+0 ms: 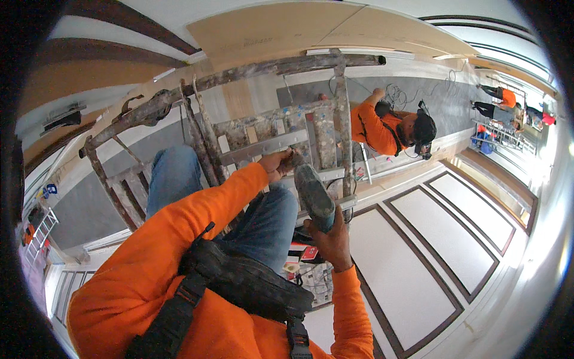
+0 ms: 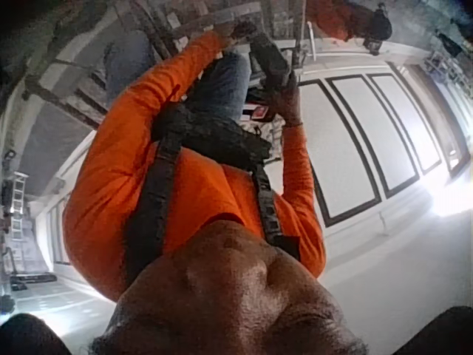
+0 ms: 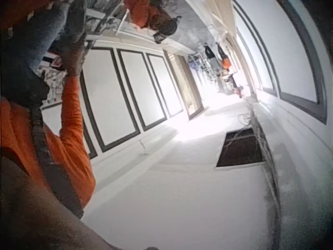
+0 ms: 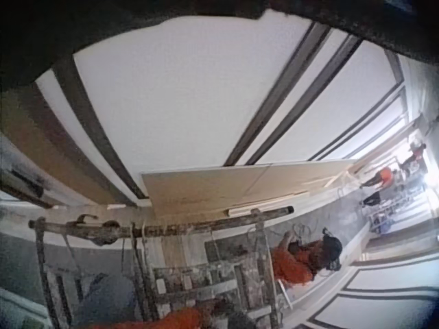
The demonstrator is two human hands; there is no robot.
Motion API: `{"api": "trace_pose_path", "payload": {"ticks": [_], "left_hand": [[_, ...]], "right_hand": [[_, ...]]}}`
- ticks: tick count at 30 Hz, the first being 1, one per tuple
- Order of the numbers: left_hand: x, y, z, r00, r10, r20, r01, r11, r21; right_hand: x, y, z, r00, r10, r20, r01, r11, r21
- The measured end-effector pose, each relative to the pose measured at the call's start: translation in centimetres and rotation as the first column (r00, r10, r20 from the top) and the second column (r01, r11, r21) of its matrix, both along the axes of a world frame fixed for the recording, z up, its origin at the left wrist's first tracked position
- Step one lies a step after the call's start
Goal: The person holds a metal bracket against the ceiling edge and uses a drill to secure it with a screw, then picks up another bracket from a box on the scaffold and repeats the process at a different location on the ceiling.
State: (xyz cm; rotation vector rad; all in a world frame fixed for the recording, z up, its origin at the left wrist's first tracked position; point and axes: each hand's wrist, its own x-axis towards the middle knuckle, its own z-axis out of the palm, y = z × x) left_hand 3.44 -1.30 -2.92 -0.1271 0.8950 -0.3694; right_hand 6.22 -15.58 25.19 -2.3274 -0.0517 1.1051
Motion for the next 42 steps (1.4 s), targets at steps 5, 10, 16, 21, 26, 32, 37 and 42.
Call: {"api": "trace_pose_path", "payload": {"ticks": [5,10,16,21,26,32,37,42], "left_hand": [[0.5,-0.4,-1.5,0.996,0.001,-0.093,0.004,0.998,0.058],[0.9,-0.2,-2.5,0.994,0.069,-0.087,-0.070,0.998,-0.008],[1.4,0.6,-0.6,0.988,0.032,-0.153,-0.030,0.999,0.015],[2.1,0.8,-0.3,0.983,0.019,-0.184,-0.016,1.000,0.016],[2.3,1.0,0.0,0.982,0.005,-0.191,-0.003,1.000,0.012],[2.3,1.3,0.1,0.985,-0.017,-0.173,0.022,0.999,0.031],[2.2,1.8,0.9,0.991,-0.053,-0.123,0.063,0.995,0.077],[2.2,0.2,0.7,0.972,0.057,-0.227,-0.058,0.998,0.002]], "right_hand": [[1.6,2.4,-0.1,1.000,-0.006,0.030,0.005,1.000,0.027],[2.8,4.0,0.0,0.996,0.079,0.035,-0.076,0.993,-0.085],[3.4,4.9,0.4,0.995,0.099,0.024,-0.097,0.993,-0.068],[4.0,5.3,0.4,0.992,0.128,0.022,-0.125,0.988,-0.093],[4.5,4.5,-0.4,0.989,0.148,0.021,-0.145,0.981,-0.129],[5.1,6.0,0.4,0.986,0.163,0.027,-0.160,0.983,-0.094],[5.4,6.9,0.6,0.989,0.143,-0.022,-0.144,0.988,-0.063],[5.5,7.3,0.5,0.984,0.178,0.009,-0.176,0.978,-0.109]]}}
